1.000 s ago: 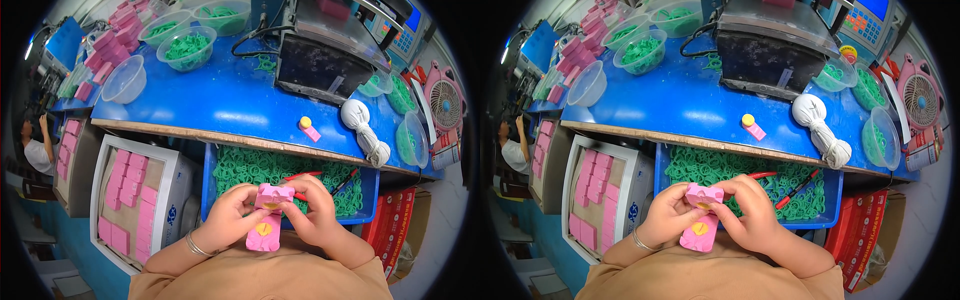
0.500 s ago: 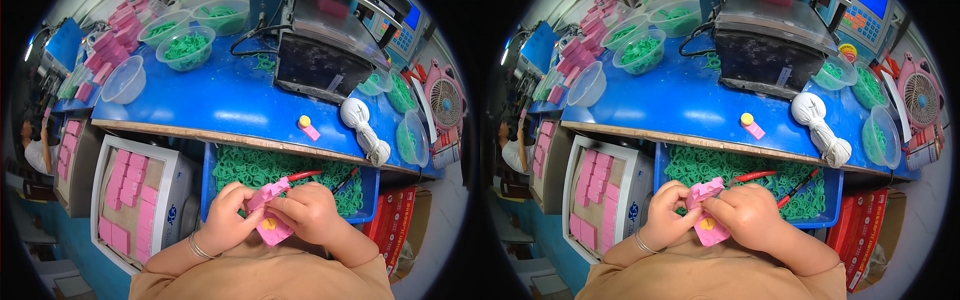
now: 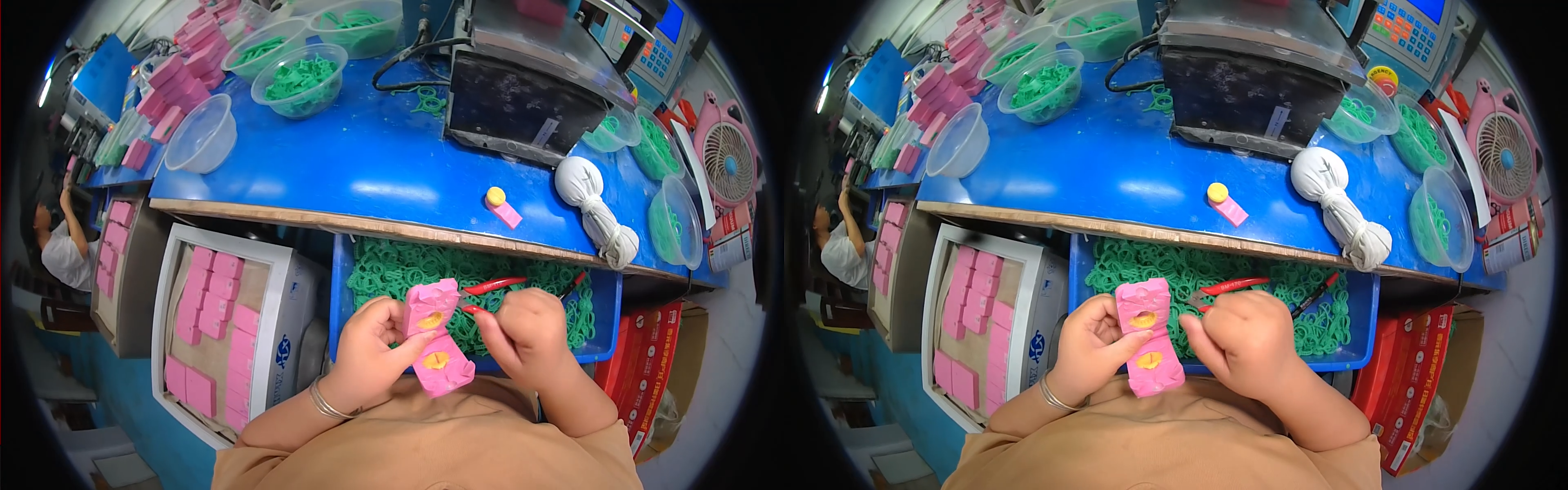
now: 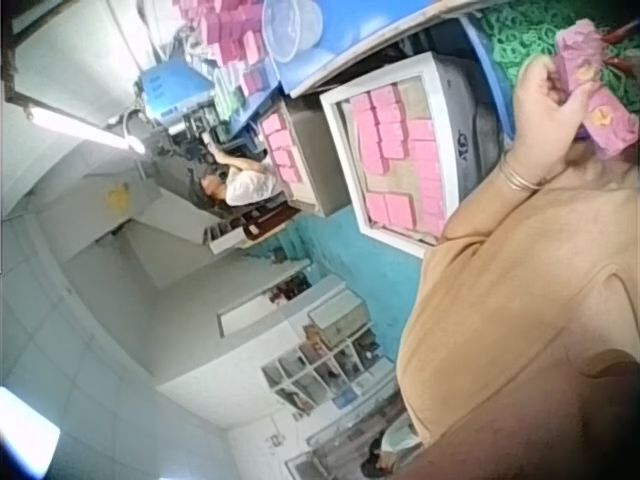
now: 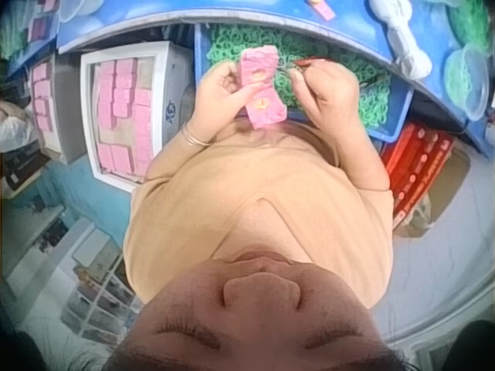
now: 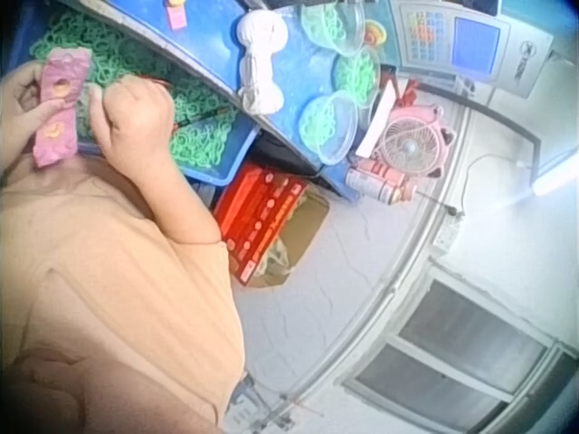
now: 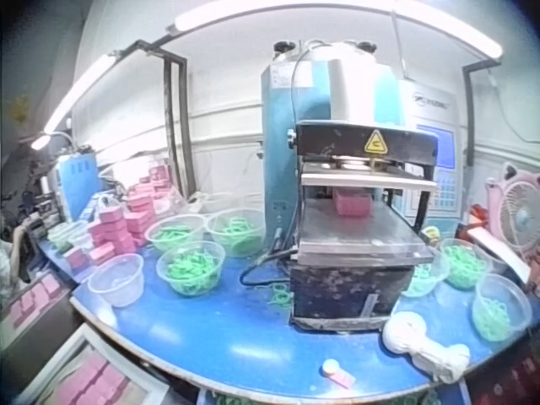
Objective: Removing molded items and preparing silicone molds at a production station.
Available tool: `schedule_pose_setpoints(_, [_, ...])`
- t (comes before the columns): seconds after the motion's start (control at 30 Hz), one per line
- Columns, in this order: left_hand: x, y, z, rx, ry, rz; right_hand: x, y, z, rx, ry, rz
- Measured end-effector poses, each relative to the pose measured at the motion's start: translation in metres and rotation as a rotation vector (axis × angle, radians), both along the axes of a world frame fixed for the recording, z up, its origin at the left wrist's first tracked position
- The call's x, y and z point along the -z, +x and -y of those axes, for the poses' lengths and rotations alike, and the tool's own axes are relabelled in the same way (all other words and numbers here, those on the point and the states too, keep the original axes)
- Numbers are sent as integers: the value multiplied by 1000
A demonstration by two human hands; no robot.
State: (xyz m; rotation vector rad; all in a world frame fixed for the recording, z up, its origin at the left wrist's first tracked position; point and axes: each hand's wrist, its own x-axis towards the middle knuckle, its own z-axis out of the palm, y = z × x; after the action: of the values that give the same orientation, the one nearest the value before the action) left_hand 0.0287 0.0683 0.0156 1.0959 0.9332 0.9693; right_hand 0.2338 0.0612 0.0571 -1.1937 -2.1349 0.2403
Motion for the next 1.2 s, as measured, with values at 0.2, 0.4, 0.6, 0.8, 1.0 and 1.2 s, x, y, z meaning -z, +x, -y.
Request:
schedule_pose_setpoints(0.2, [-14, 7, 3, 56, -161, 93, 3, -17, -6, 41, -40, -250])
schedule_pose_setpoints(0.4, [-7, 0, 2, 112, 248, -324, 6, -21, -7, 42, 62, -147])
schedule_pose_setpoints(0.6, [-4, 2, 2, 75, 18, -43, 1, -5, -12, 204, 99, -265])
schedule_pose_setpoints(0.8, [-10, -3, 1, 130, -219, 181, -8, 3, -28, 387, 254, -256])
schedule_pose_setpoints(1.0, [0, -5, 6, 169, -42, 21, -10, 19, -30, 424, 140, -40])
schedule_pose_setpoints(1.2, [-8, 3, 4, 121, 66, 71, -8, 5, -57, 509, 226, 192])
